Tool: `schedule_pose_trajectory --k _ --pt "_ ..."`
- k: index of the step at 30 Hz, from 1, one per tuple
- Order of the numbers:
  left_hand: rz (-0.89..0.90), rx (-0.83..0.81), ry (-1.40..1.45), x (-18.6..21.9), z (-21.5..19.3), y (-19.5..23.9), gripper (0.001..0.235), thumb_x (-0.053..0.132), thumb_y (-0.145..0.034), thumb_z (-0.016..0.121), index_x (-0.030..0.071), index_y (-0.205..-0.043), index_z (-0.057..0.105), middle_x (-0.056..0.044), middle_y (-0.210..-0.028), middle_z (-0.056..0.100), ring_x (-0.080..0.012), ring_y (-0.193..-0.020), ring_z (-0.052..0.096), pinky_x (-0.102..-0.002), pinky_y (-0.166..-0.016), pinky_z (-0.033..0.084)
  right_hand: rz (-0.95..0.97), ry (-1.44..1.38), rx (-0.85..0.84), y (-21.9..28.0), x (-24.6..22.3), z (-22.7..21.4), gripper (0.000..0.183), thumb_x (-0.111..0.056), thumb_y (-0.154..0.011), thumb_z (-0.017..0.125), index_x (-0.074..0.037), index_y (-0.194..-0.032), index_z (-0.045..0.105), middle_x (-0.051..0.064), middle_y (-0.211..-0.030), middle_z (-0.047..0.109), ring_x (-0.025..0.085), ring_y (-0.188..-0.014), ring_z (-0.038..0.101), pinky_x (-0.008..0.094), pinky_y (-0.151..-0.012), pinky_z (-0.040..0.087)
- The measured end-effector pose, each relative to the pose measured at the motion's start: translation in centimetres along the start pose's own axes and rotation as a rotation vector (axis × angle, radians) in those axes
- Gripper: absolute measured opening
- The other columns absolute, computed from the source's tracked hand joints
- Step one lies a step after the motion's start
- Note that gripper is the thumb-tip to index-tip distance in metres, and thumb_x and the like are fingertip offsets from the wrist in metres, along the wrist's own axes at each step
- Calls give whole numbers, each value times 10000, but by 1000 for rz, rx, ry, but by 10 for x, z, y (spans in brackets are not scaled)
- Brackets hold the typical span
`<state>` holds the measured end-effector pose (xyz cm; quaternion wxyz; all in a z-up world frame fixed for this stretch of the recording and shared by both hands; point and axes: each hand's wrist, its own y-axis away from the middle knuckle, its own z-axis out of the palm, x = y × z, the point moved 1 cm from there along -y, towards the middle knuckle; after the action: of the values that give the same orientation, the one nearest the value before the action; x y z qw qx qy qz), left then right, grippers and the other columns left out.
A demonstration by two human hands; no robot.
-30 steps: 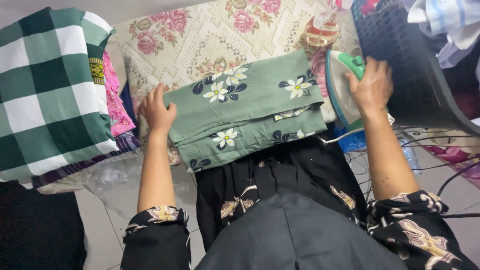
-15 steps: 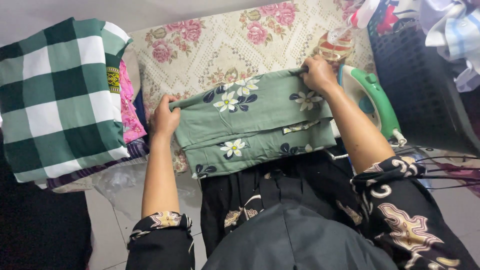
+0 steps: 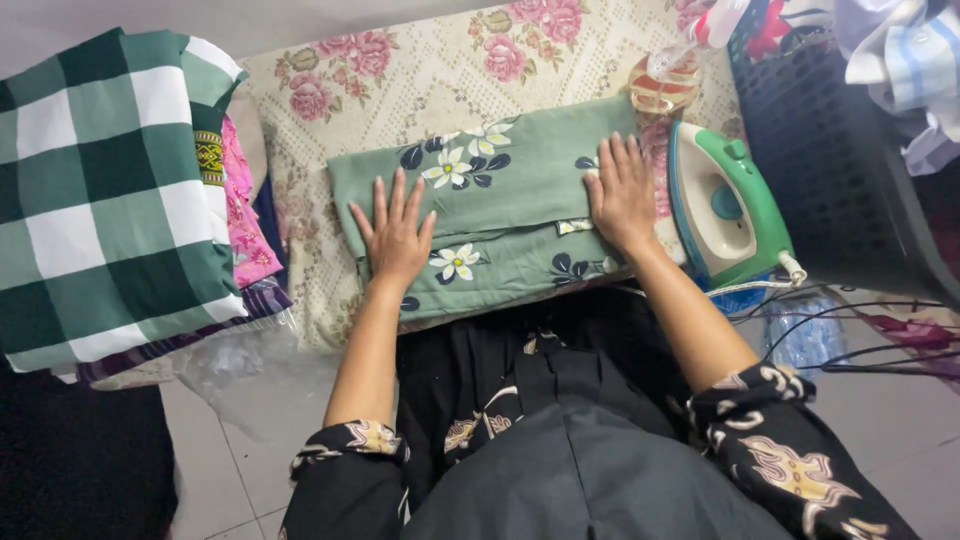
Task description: The person is ironing a green floral garment on a patterned surface, using a spray bottle and a steam iron, and then folding it.
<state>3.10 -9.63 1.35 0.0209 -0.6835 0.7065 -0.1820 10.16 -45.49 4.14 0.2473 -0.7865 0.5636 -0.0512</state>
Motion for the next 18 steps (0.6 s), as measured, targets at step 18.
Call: schedule_pose_trajectory --k 18 --pt "-216 54 -20 -25 -20 39 626 418 -1034 606 264 -1604 398 23 -1692 248 -354 -1557 229 -749 -1168 68 -113 -266 510 -142 134 -35 308 -118 -1035 853 90 -1143 653 257 -997 721 385 -835 692 434 -761 552"
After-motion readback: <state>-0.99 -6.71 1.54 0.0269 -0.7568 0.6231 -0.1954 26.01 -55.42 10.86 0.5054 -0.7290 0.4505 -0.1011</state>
